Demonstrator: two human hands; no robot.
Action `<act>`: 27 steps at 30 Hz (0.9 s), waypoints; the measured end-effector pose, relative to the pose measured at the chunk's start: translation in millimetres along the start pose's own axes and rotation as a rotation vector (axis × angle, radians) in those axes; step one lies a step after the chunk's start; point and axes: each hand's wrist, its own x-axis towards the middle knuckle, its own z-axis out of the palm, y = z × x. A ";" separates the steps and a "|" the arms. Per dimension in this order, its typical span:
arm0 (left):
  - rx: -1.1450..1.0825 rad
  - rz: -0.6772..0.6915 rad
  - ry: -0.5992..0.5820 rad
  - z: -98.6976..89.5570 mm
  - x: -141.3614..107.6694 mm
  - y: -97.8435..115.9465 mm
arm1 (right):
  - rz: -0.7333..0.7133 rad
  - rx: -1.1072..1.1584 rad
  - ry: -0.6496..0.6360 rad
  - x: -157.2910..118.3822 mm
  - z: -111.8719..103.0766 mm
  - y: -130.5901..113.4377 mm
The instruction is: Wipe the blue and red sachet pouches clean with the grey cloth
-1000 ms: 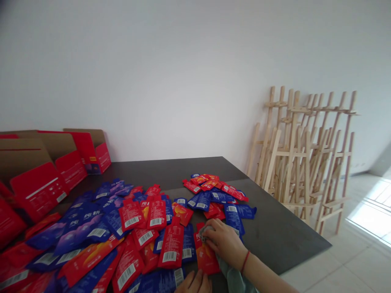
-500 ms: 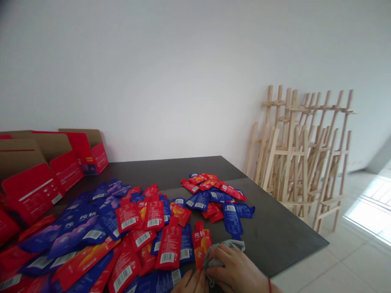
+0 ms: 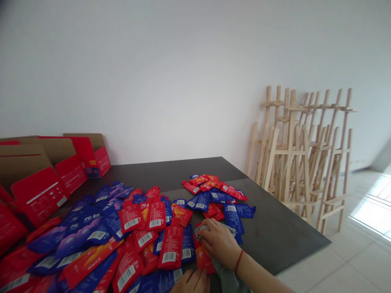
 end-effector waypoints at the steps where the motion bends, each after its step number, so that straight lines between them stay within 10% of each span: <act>1: -0.025 0.008 -0.022 -3.3 2.5 -4.2 | -0.045 0.025 -0.015 -7.6 -1.8 1.2; 7: -0.283 0.117 -0.317 -32.3 31.5 -35.8 | -0.223 0.193 -0.103 -49.0 -10.3 7.8; 15: -0.422 0.101 -0.668 -60.9 75.2 -63.5 | 0.170 0.321 0.220 -16.4 18.5 39.2; 27: -0.397 0.411 -0.589 -24.6 124.3 -104.3 | 0.303 0.655 0.561 -10.4 29.7 61.0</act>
